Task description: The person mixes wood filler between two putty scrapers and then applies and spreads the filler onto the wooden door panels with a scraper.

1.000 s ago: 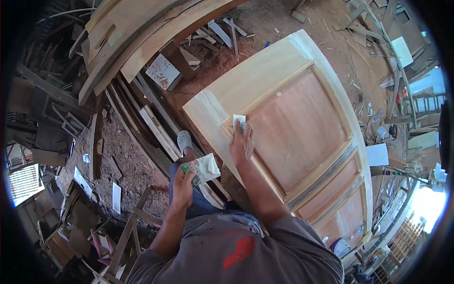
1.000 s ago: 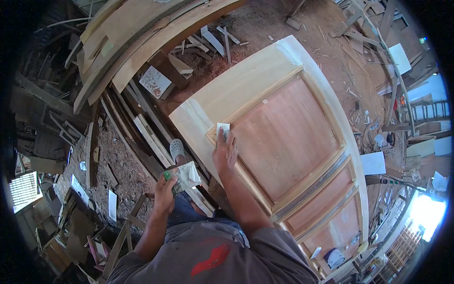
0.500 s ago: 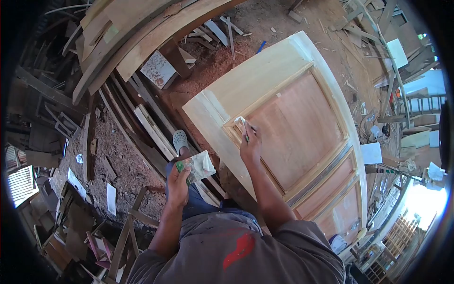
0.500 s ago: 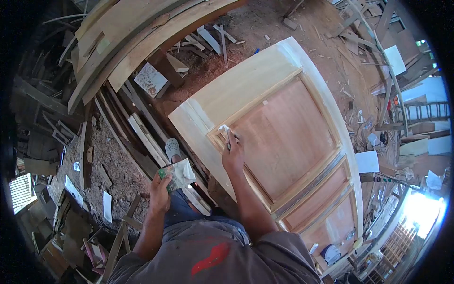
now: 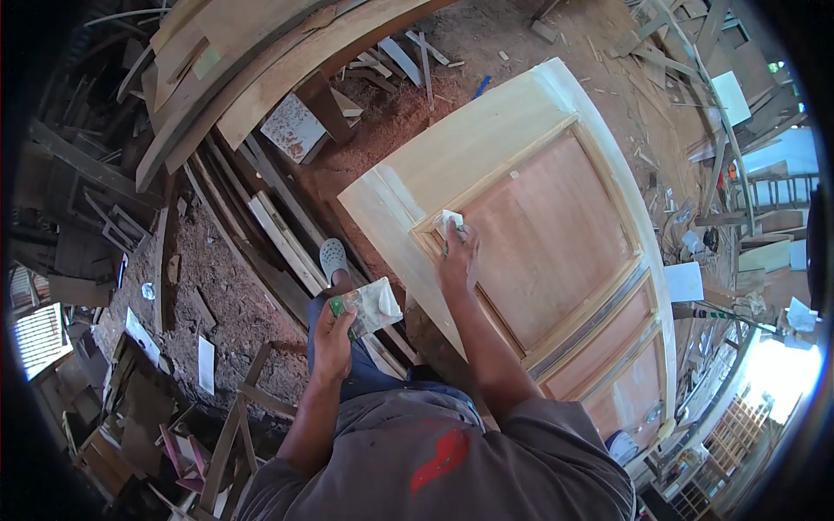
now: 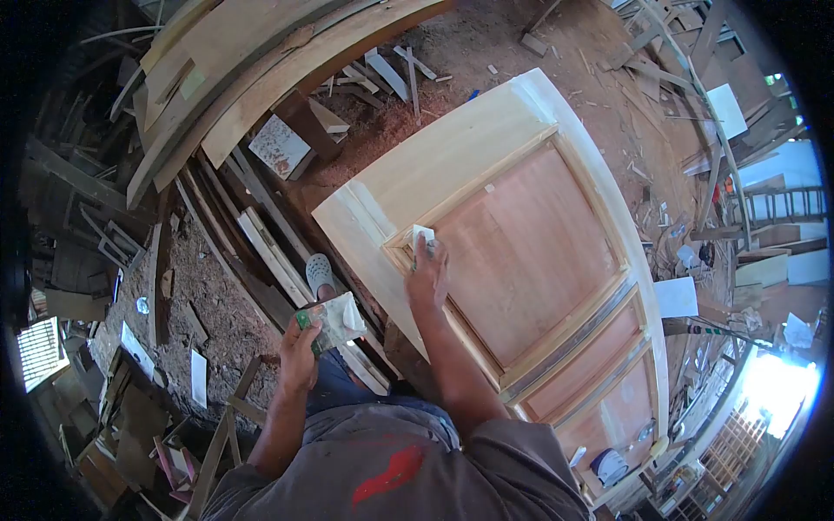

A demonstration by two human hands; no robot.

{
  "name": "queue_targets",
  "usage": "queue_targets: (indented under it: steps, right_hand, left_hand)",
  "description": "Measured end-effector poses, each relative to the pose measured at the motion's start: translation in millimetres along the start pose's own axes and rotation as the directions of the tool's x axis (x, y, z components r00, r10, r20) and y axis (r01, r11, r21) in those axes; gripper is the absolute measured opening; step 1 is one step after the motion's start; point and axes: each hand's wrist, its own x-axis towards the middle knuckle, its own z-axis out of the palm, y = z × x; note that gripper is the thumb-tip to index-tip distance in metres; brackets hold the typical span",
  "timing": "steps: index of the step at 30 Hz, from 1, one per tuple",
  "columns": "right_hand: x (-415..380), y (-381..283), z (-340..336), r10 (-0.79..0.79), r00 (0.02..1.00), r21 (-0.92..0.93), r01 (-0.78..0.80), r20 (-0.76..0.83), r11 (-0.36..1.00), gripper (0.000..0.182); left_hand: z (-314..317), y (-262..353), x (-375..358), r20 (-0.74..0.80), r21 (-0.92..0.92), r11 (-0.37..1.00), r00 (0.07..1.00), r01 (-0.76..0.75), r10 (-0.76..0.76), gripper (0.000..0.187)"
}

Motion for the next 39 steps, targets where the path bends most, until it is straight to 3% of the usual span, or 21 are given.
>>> queue_targets:
  steps: [5, 8, 12, 15, 16, 18, 21, 27, 33, 36, 39]
  right_hand:
    - [-13, -19, 1, -0.167, 0.986, 0.02, 0.167, 0.01, 0.986, 0.062]
    - [-18, -10, -4, -0.203, 0.979, 0.162, 0.202, -0.006, 0.966, 0.054]
    - [-6, 12, -8, -0.048, 0.994, 0.365, 0.081, -0.099, 0.927, 0.046]
    - [11, 30, -2, 0.073, 0.997, 0.46, -0.072, 0.017, 0.885, 0.039]
    - [14, 35, 7, 0.207, 0.975, 0.61, -0.215, 0.085, 0.763, 0.038]
    - [20, 36, 16, 0.404, 0.869, 0.801, -0.448, 0.286, 0.397, 0.035]
    - [22, 30, 6, 0.477, 0.76, 0.793, -0.579, 0.441, 0.19, 0.031]
    - [13, 22, 13, 0.509, 0.693, 0.798, -0.602, 0.511, 0.019, 0.018]
    - [13, 0, 2, 0.502, 0.719, 0.802, -0.592, 0.481, 0.08, 0.02]
    - [12, -9, -9, 0.395, 0.796, 0.829, -0.543, 0.459, 0.13, 0.018]
    - [16, 8, -10, 0.467, 0.791, 0.759, -0.568, 0.395, 0.318, 0.019]
  left_hand:
    - [4, 6, -4, -0.006, 0.041, 0.999, 1.0, -0.003, 0.003, 0.026]
    - [4, 11, -3, -0.014, 0.007, 1.0, 1.0, 0.001, -0.001, 0.028]
    - [1, 9, -2, -0.009, 0.004, 1.0, 1.0, 0.0, 0.0, 0.029]
    - [2, 6, -2, 0.03, 0.011, 1.0, 1.0, -0.003, 0.003, 0.03]
    - [2, 5, -1, 0.027, 0.005, 1.0, 1.0, 0.001, -0.001, 0.03]
    - [3, 2, -2, 0.015, -0.011, 1.0, 1.0, 0.01, -0.01, 0.03]
    - [4, 5, -4, 0.011, -0.02, 1.0, 1.0, 0.009, -0.009, 0.03]
    - [5, 5, -2, 0.029, -0.008, 1.0, 0.999, 0.021, -0.02, 0.031]
    - [9, 10, -5, 0.025, -0.026, 0.999, 0.999, 0.027, -0.027, 0.031]
    - [11, 13, -5, 0.037, -0.018, 1.0, 0.999, 0.005, -0.004, 0.031]
    - [8, 16, -5, 0.039, 0.011, 1.0, 0.999, -0.003, 0.002, 0.031]
